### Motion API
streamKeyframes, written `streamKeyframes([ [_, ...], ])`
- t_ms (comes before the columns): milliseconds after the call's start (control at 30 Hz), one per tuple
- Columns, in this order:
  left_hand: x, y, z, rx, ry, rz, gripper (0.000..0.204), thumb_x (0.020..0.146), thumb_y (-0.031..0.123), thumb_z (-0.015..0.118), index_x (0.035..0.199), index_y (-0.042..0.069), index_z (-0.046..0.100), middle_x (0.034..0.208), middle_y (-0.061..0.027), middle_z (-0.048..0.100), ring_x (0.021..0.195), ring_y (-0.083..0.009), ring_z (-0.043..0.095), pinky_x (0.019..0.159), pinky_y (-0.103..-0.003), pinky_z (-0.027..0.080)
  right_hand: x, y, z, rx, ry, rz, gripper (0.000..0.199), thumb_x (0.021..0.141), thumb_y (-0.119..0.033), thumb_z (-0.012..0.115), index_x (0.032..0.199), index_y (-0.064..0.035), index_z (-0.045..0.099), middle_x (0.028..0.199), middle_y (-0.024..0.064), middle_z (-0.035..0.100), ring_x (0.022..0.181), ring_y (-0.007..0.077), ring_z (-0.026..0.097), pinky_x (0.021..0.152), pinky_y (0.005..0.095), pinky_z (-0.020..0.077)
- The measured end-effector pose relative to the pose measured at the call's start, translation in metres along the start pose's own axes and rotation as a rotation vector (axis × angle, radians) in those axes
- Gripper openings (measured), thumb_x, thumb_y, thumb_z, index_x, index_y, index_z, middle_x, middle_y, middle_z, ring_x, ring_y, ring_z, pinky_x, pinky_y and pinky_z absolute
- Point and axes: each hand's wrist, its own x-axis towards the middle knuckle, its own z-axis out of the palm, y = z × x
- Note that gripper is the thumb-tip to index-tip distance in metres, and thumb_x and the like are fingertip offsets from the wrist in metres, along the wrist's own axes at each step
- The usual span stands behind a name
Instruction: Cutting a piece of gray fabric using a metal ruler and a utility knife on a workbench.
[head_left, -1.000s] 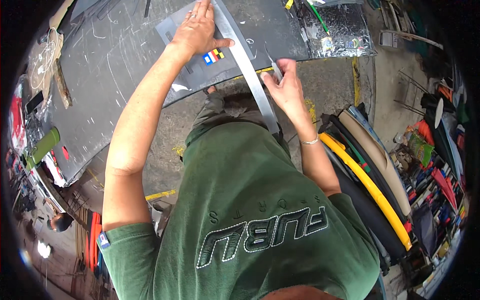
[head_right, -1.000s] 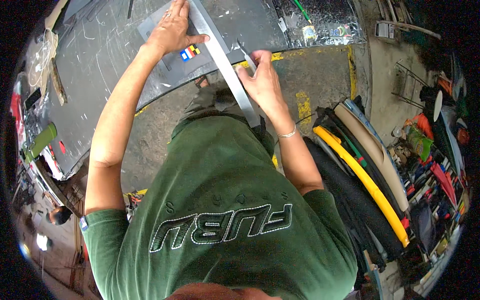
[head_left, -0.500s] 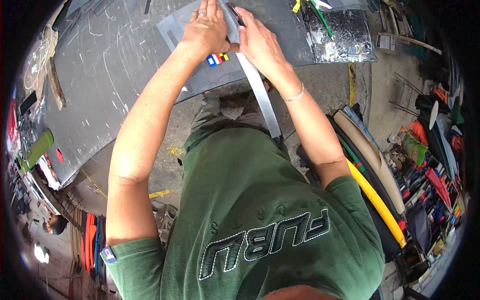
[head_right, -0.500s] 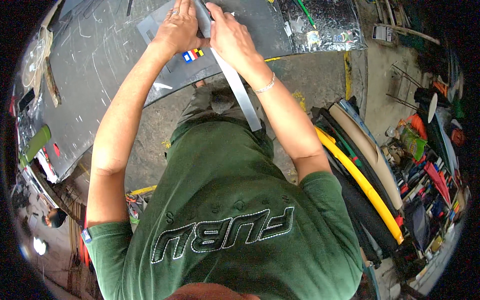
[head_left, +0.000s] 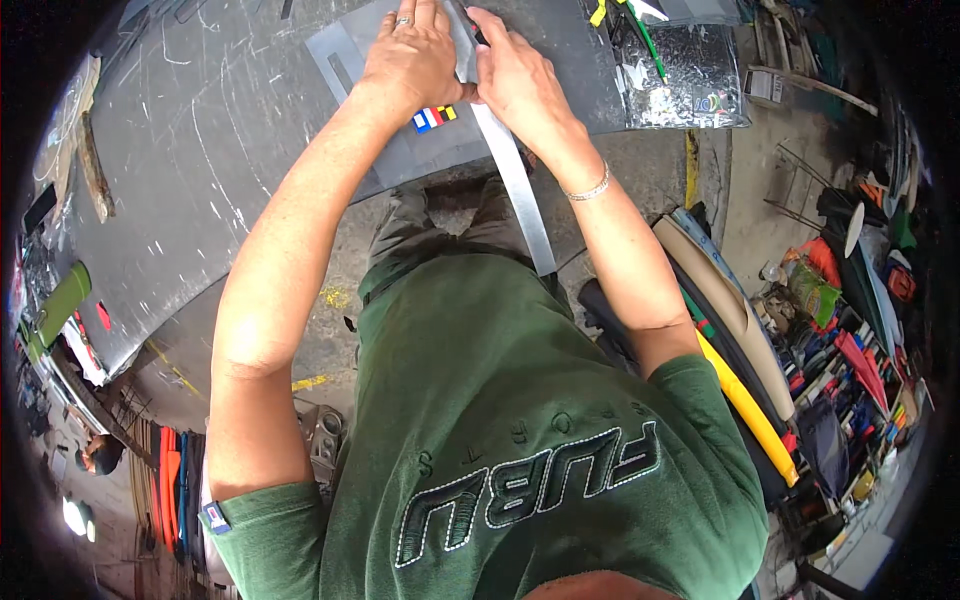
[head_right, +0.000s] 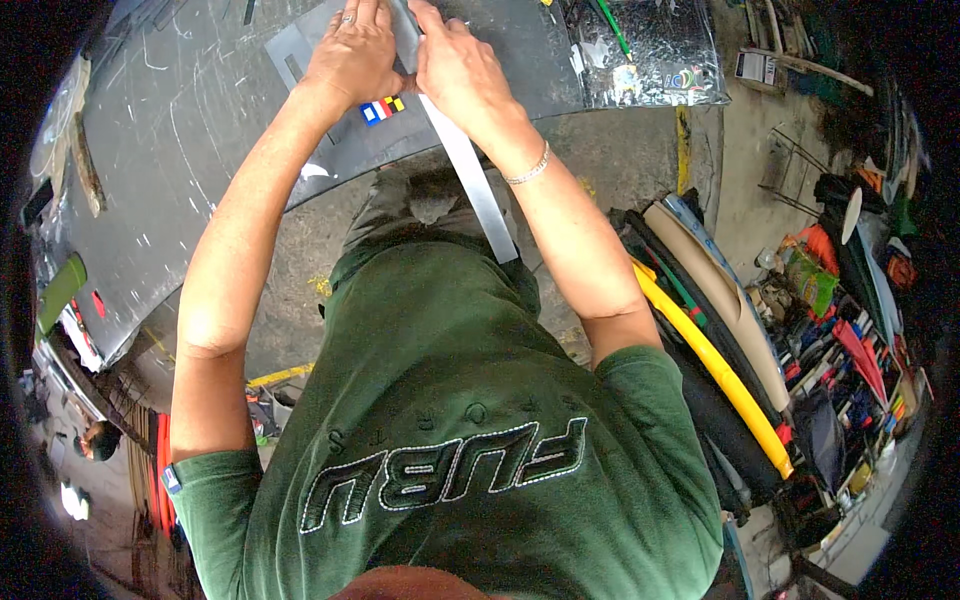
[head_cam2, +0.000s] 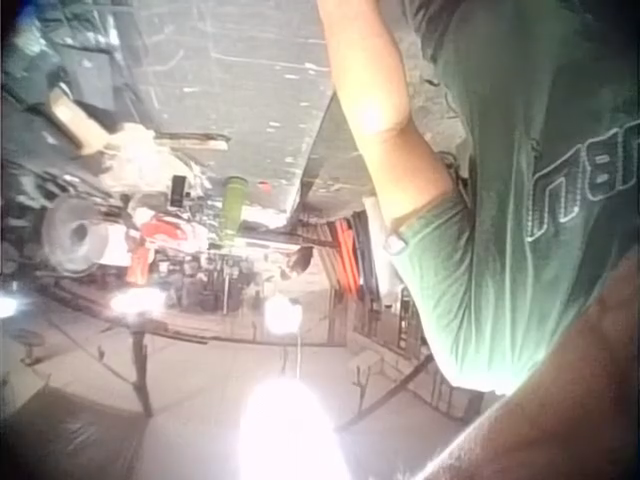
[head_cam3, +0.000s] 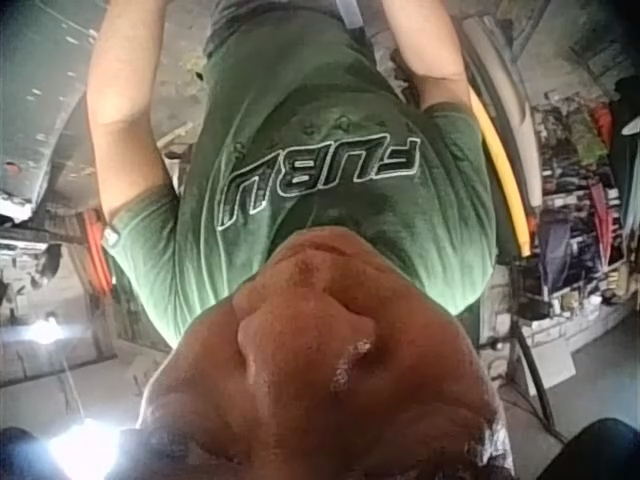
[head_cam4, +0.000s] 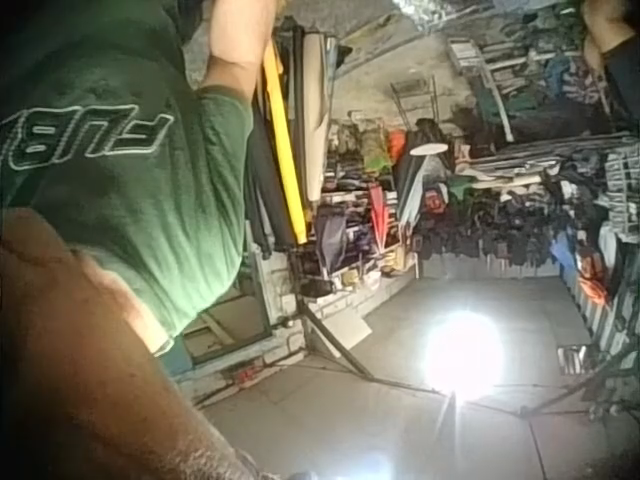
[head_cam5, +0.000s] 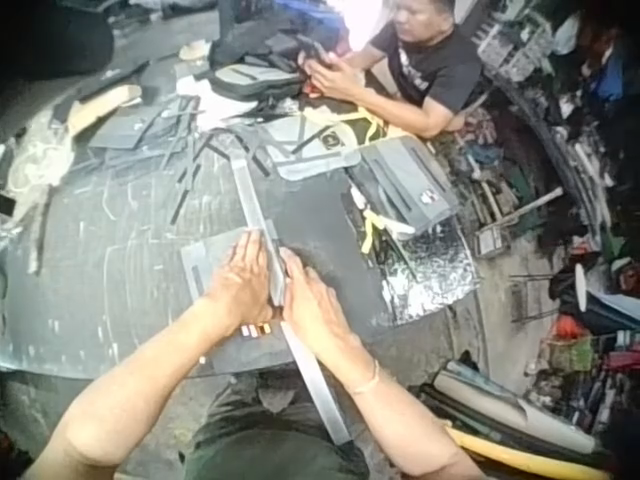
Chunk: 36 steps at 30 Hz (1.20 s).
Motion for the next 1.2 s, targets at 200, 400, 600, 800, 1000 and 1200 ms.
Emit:
streamKeyframes([
  [200,0.005,0.003,-0.015,0.005,-0.153,-0.012,0.115,0.071,0.057,0.084,0.147,-0.014,0.035,0.153,-0.0257,0.040,0.150,-0.0373,0.035,0.122,-0.049,0.033,0.000,0.001,0.000,0.001,0.019,-0.020,0.050,0.099,-0.008,0.052,0.148,-0.0090,0.043,0.108,0.0324,0.064,0.095,0.0530,0.065,0.084,0.0585,0.0541],
  [400,-0.001,-0.025,0.040,-0.262,0.033,0.078,0.112,0.079,0.056,0.074,0.154,-0.013,0.028,0.165,-0.0321,0.023,0.156,-0.0408,0.022,0.127,-0.045,0.022,0.003,-0.006,0.001,-0.016,0.004,-0.040,0.050,0.099,-0.008,0.052,0.148,-0.0082,0.043,0.107,0.0333,0.065,0.095,0.0534,0.065,0.084,0.0588,0.0540],
  [600,0.004,0.007,-0.023,-0.216,-0.041,0.090,0.109,0.080,0.053,0.072,0.155,-0.013,0.028,0.165,-0.0313,0.023,0.156,-0.0407,0.022,0.127,-0.046,0.022,0.003,0.001,-0.006,-0.045,-0.011,-0.016,0.049,0.099,-0.009,0.051,0.147,-0.0063,0.044,0.106,0.0336,0.066,0.095,0.0530,0.066,0.084,0.0583,0.0542],
  [800,-0.005,-0.017,-0.001,-0.164,-0.121,0.083,0.106,0.083,0.052,0.070,0.155,-0.012,0.028,0.166,-0.0310,0.022,0.156,-0.0420,0.020,0.127,-0.048,0.021,0.020,-0.027,-0.024,-0.111,-0.156,0.017,0.045,0.098,-0.011,0.049,0.142,-0.0011,0.046,0.106,0.0340,0.067,0.100,0.0514,0.066,0.087,0.0567,0.0536],
  [1000,0.014,0.016,-0.035,0.093,-0.349,-0.019,0.106,0.084,0.055,0.068,0.156,-0.012,0.028,0.166,-0.0307,0.021,0.157,-0.0421,0.018,0.127,-0.048,0.021,0.011,-0.007,-0.014,-0.127,-0.113,0.024,0.046,0.097,-0.011,0.051,0.141,-0.0002,0.047,0.107,0.0343,0.067,0.102,0.0506,0.066,0.089,0.0560,0.0535],
  [1200,0.007,-0.045,0.100,-0.498,0.328,0.210,0.114,0.083,0.065,0.068,0.156,-0.013,0.027,0.167,-0.0308,0.019,0.157,-0.0412,0.017,0.127,-0.048,0.021,-0.018,-0.035,-0.023,-0.098,-0.058,-0.113,0.049,0.096,-0.007,0.053,0.143,-0.0004,0.046,0.106,0.0345,0.067,0.102,0.0514,0.066,0.090,0.0566,0.0531],
])
